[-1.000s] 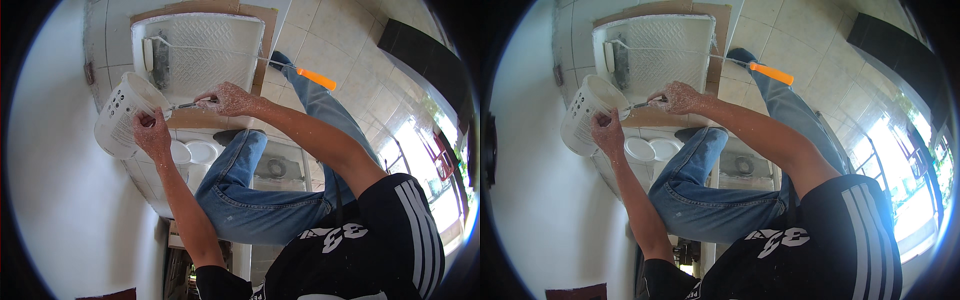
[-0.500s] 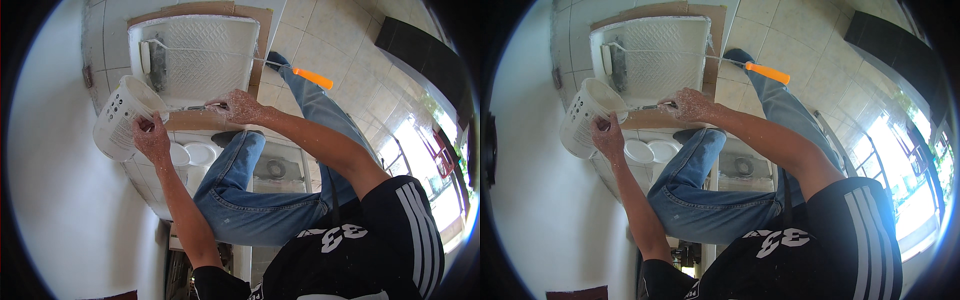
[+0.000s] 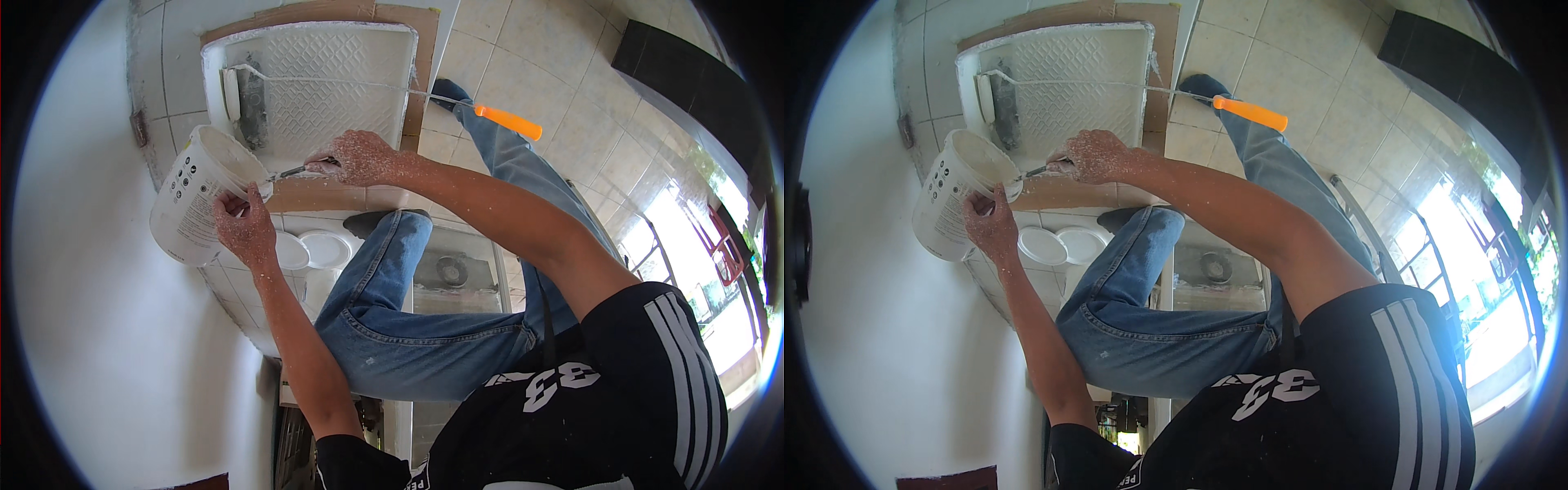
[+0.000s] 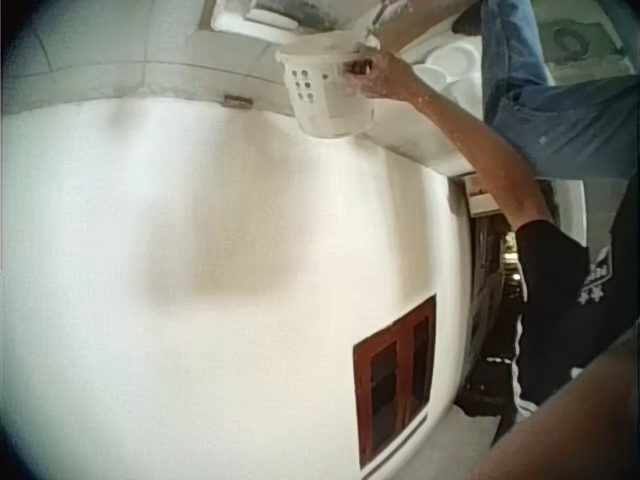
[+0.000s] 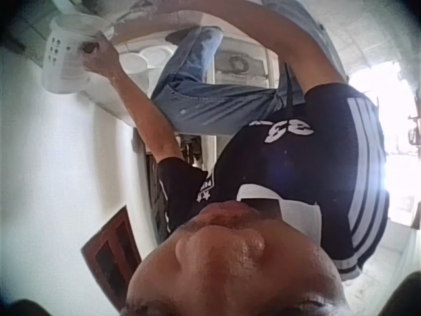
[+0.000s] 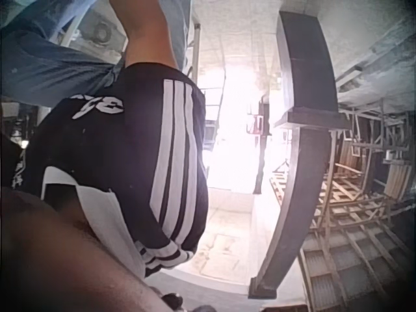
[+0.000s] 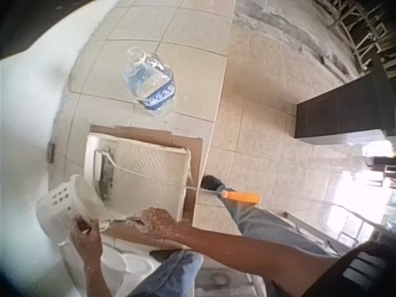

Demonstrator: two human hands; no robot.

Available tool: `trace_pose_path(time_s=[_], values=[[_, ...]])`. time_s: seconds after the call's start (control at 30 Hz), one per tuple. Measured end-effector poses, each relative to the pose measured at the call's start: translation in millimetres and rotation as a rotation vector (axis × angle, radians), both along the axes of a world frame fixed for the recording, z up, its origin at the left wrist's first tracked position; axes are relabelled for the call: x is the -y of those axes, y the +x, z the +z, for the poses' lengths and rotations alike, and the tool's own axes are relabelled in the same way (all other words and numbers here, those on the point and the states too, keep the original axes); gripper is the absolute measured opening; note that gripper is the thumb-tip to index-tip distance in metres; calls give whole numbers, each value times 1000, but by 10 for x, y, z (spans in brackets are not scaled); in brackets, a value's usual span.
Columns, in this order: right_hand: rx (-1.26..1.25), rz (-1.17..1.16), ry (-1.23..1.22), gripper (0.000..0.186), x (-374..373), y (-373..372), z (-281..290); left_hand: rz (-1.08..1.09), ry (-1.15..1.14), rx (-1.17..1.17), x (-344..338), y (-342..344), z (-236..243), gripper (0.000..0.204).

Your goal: Preparing paint by mixing and pouring into a tray.

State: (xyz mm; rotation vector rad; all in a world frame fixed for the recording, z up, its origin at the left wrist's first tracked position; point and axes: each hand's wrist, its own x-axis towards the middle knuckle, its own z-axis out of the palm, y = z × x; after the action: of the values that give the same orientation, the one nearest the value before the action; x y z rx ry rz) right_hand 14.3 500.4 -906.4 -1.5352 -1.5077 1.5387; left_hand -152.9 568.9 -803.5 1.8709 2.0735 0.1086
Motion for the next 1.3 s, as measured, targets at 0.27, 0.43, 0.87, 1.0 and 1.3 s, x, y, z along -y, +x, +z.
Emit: trace_pose_path(time_s=[0.27, 0.43, 0.87, 1.0, 1.3], values=[[14, 34, -316, 33, 299, 301, 97, 33, -8, 40, 12, -35, -11, 28], [-83, -70, -129, 33, 436, 241, -10, 15, -17, 53, 16, -77, -28, 28], [180, 239, -143, 34, -82, 131, -20, -12, 7, -2, 24, -121, -58, 33], [236, 167, -221, 34, 163, 270, -32, -8, -1, 0, 28, -177, -72, 33], [80, 30, -162, 34, 499, 410, -143, 30, -24, 39, 43, -93, -68, 32]])
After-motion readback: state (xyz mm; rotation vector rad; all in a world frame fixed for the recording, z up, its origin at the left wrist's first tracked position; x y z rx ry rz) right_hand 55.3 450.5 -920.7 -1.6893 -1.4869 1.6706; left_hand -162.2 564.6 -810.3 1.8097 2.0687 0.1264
